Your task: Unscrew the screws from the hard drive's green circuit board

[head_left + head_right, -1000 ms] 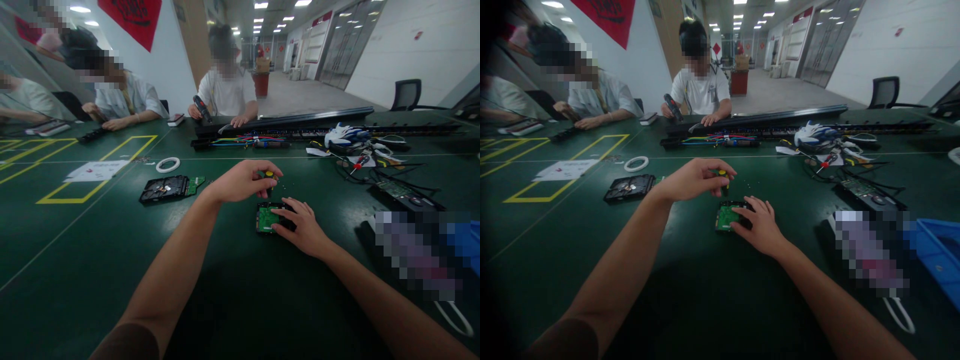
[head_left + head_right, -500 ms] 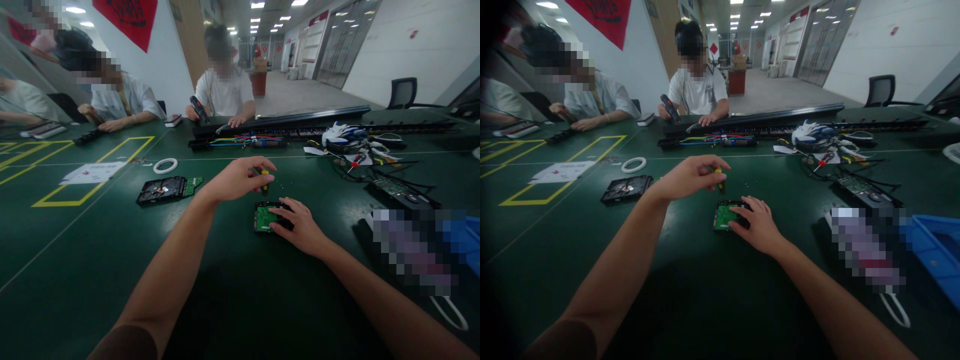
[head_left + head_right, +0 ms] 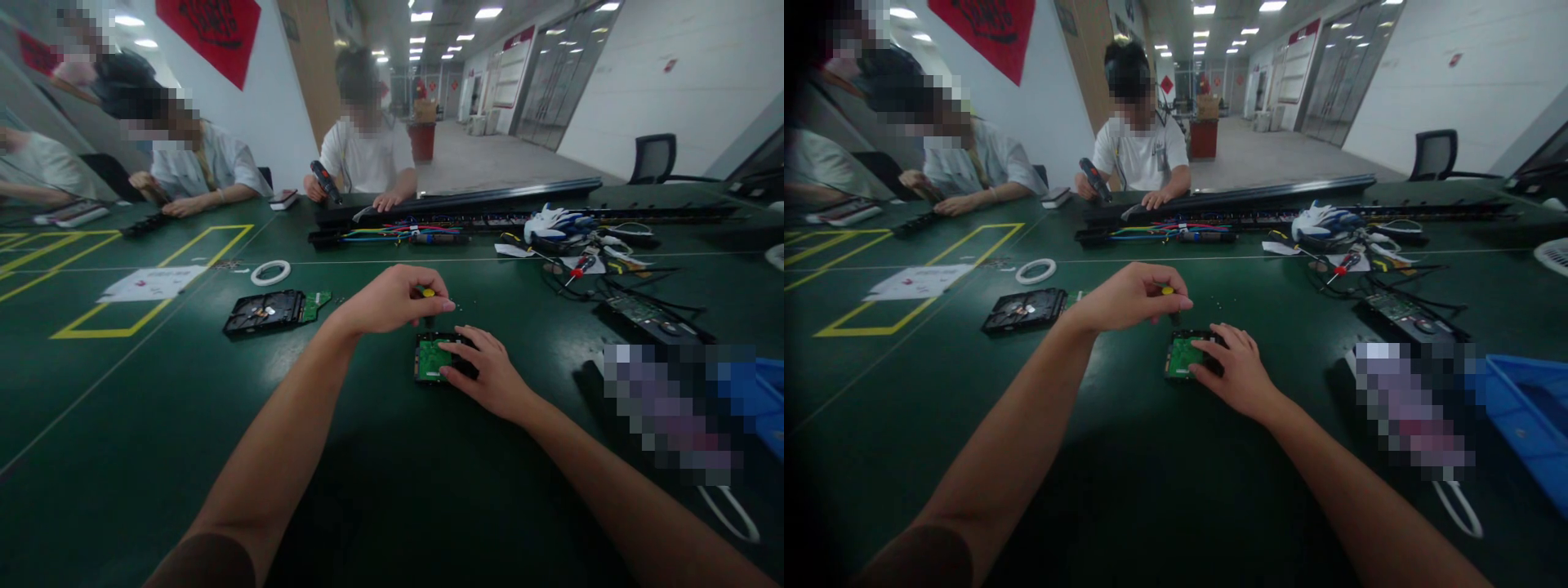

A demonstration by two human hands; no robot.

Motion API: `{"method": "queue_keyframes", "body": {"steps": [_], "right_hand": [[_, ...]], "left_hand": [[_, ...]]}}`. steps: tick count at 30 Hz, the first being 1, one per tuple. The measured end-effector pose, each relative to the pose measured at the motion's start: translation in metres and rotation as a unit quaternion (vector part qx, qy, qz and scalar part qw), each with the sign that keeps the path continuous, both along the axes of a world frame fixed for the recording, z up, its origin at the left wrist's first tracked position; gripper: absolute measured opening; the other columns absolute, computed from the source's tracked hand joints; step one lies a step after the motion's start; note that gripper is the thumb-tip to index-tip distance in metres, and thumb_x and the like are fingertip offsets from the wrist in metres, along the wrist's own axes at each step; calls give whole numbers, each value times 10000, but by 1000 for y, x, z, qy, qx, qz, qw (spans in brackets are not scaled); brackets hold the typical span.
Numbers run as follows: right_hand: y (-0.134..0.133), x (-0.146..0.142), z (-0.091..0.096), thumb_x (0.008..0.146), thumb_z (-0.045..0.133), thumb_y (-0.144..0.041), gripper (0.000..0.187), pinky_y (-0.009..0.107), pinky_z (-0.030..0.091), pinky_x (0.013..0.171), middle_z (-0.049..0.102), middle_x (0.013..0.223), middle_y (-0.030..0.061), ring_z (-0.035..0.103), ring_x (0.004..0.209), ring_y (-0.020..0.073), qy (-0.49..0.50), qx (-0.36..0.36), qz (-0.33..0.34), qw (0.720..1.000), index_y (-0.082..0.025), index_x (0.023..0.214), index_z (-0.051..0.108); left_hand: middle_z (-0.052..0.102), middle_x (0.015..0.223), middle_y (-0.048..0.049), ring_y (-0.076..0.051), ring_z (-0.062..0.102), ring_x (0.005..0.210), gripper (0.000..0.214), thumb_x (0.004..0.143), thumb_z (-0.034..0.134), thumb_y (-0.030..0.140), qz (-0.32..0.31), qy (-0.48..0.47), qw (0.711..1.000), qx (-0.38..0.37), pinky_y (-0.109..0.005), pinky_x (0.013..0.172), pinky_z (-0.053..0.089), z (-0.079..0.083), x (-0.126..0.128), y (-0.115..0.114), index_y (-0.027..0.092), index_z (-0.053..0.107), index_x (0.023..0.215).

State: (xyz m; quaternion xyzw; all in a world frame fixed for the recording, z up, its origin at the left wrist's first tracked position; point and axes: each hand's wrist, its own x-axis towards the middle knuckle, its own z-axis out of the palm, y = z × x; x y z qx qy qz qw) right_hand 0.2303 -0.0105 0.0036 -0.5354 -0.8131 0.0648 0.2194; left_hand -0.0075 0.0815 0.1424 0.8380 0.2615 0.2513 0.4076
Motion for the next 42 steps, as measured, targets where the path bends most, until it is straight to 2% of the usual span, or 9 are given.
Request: {"method": "queue_keyframes", "body": {"steps": [5,10,14,17,21,26,29,33,42], "right_hand": [[1,1,-2,998,636,-548,475,690,334,1217,523,1600,107,432,1522,373,-3,-1,-4,1000,-354,1430,662],[0,0,-1,995,645,-535,463,691,339,1214,530,1594,116,449,1510,374,-6,-2,-3,1000,-342,1414,678],[0,0,-2,994,644,-544,469,696,349,1206,532,1592,114,447,1511,379,-2,0,-3,1000,-347,1419,673],[1,1,-3,993,645,-550,469,694,353,1205,532,1591,110,448,1510,377,1,5,0,1000,-352,1417,672],[1,1,-3,990,649,-547,477,689,349,1210,530,1592,114,451,1508,378,1,8,1,1000,-344,1422,668],[1,1,-3,997,638,-540,463,681,351,1212,525,1595,107,445,1512,371,-2,11,1,1000,-345,1417,666],[0,1,-3,998,638,-540,462,679,348,1213,525,1596,102,439,1515,371,-1,10,1,1000,-354,1420,663],[0,1,-3,997,639,-541,462,684,352,1206,529,1591,109,448,1507,373,0,7,0,1000,-354,1419,664],[0,1,-3,1002,630,-549,463,679,341,1214,527,1592,101,444,1509,359,-3,9,0,1000,-356,1422,658]], "left_hand": [[714,795,-32,-126,710,645,296,1014,649,423,-18,-8,998,-59,-218,585,564,3,0,-2,139,707,1075],[727,797,-65,-169,754,707,295,1058,545,337,4,-24,994,-110,-278,660,624,0,0,-1,98,686,1159],[719,914,-47,-125,726,684,295,1033,605,341,13,-23,998,-53,-239,632,599,-1,1,1,134,688,1227],[720,958,-40,-101,704,673,277,1007,661,381,13,-23,999,-28,-219,620,579,-3,2,2,156,715,1159],[727,871,-43,-113,705,652,324,921,780,450,34,-17,999,-38,-209,572,554,-5,4,1,146,685,983],[729,792,-49,-133,715,610,437,824,880,479,59,-7,996,-60,-200,513,521,-6,7,-3,159,603,931],[722,807,-35,-129,715,601,420,835,874,457,44,-11,997,-63,-198,512,532,-6,7,-4,160,606,962],[718,950,-28,-78,676,568,297,951,751,401,3,-3,999,-48,-186,509,537,-3,5,-4,181,686,1140],[713,866,-33,-107,698,639,306,997,677,450,-48,6,996,-71,-199,576,558,1,3,-5,156,730,1060]]}}
